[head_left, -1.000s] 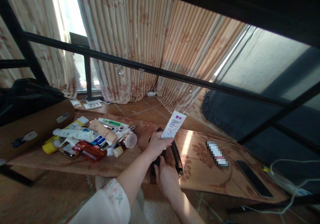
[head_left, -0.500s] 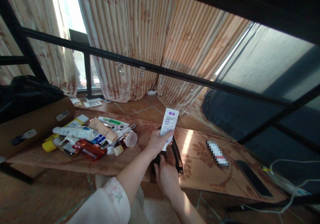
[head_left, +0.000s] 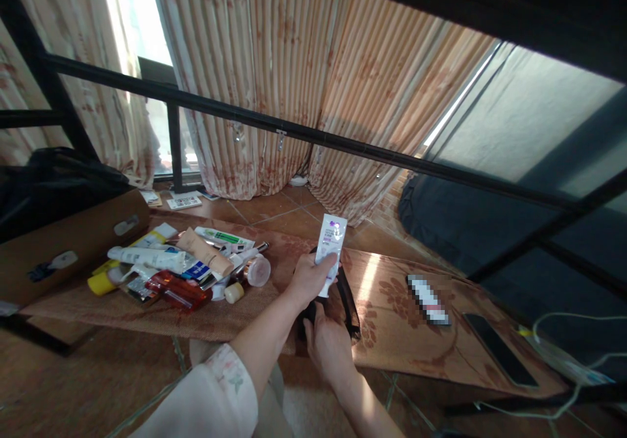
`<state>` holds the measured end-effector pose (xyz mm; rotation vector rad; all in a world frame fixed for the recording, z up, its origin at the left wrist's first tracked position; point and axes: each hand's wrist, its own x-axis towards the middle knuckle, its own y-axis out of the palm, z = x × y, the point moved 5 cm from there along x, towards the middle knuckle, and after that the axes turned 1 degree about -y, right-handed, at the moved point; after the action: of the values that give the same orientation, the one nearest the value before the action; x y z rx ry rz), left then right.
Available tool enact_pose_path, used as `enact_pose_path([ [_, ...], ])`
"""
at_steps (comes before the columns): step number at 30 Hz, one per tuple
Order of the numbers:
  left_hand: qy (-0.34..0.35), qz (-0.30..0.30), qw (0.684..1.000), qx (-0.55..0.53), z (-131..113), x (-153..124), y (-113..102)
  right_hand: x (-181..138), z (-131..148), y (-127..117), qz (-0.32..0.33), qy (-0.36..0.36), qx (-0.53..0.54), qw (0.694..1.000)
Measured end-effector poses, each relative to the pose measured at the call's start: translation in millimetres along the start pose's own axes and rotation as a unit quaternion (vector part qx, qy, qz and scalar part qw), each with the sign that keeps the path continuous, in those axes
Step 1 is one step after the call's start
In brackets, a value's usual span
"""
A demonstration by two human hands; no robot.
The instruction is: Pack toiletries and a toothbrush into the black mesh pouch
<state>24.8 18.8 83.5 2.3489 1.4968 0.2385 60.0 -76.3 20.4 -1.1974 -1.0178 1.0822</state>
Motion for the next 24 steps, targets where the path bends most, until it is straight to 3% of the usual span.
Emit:
enact_pose_path([
  [12, -0.019, -0.024, 1.0, -0.006, 9.0, 6.2, -5.1, -1.5, 1.7, -2.0, 0.005, -0.003, 0.006, 1.0],
  [24, -0.022, -0.011, 1.0, -0.009, 5.7, 2.6, -4.2, -0.3, 0.6, 1.2, 0.001, 0.001, 0.02, 1.0],
])
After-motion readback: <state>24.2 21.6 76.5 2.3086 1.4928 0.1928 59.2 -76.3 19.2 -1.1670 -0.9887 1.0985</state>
